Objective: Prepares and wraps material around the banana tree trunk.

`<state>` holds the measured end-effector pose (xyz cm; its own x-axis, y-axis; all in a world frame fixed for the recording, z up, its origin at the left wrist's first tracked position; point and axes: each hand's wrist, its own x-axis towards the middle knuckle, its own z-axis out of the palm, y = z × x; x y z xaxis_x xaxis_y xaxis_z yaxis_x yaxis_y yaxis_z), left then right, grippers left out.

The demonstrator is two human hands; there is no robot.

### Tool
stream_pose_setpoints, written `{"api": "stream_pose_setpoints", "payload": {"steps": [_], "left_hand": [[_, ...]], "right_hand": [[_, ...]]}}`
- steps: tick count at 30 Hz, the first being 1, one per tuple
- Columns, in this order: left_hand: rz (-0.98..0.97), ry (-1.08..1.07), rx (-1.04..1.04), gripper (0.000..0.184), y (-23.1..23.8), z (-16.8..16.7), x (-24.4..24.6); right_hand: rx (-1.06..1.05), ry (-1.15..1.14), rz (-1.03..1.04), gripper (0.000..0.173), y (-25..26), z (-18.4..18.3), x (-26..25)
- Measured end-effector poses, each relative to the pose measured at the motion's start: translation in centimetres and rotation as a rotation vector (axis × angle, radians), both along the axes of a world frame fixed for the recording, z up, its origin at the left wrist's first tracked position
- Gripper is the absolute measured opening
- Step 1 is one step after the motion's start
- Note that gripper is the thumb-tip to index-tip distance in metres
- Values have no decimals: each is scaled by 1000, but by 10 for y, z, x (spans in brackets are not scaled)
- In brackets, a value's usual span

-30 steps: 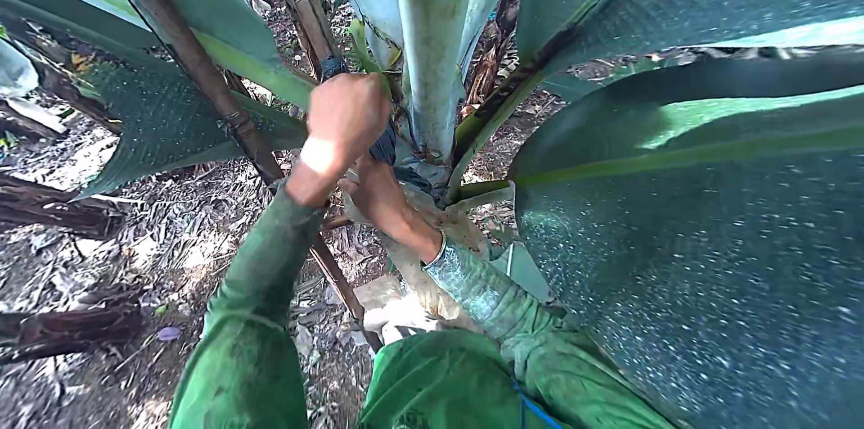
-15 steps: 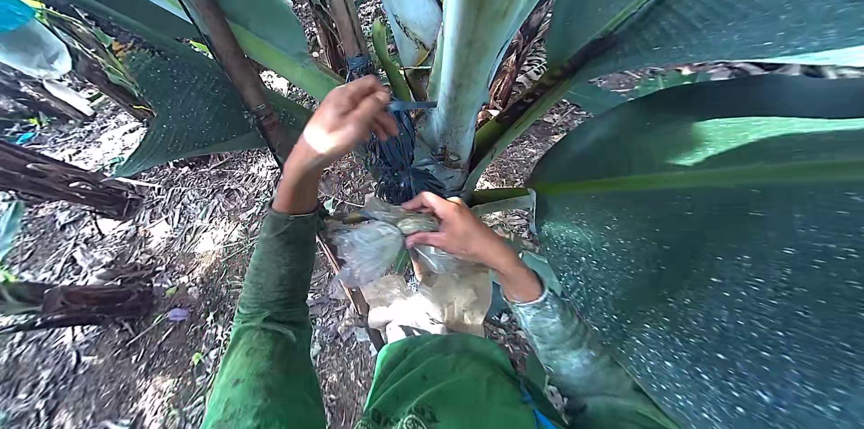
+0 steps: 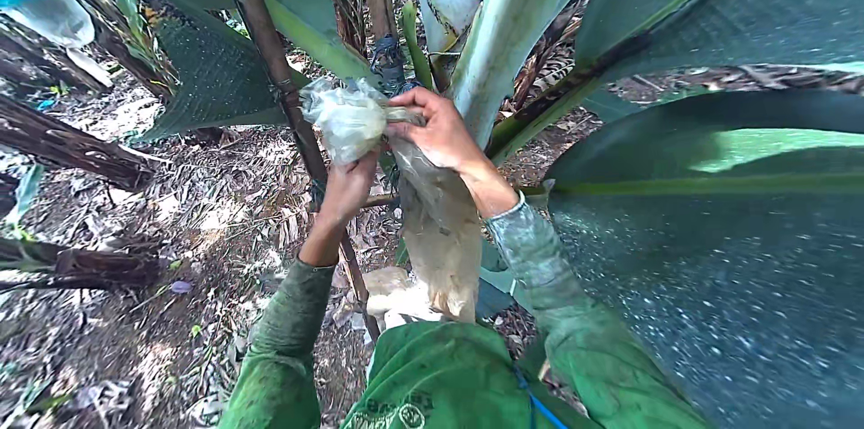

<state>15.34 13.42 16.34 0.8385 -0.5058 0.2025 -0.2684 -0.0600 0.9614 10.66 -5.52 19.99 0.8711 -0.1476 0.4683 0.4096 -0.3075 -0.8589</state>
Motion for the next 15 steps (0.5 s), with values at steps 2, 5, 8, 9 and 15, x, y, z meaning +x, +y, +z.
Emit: {"api": "stream_pose_setpoints", "payload": {"steps": [2, 5, 8, 9, 15], "left_hand": [[53, -241, 127, 28, -4, -8, -4], [159, -680, 380, 26, -7, -12, -12], [182, -946, 543, 21, -9, 0, -13], [168, -1011, 565, 19, -9, 5, -11], [15, -1112, 756, 19, -10, 34, -2]], "right_hand": [[-86, 23, -61, 39, 1, -3, -7], [-224, 32, -129, 39, 1, -2, -13], [-315, 10, -154, 37, -2, -1, -16], [-335, 2, -157, 36, -3, -1, -19], [-528, -112, -150, 30, -10, -9, -16]]}}
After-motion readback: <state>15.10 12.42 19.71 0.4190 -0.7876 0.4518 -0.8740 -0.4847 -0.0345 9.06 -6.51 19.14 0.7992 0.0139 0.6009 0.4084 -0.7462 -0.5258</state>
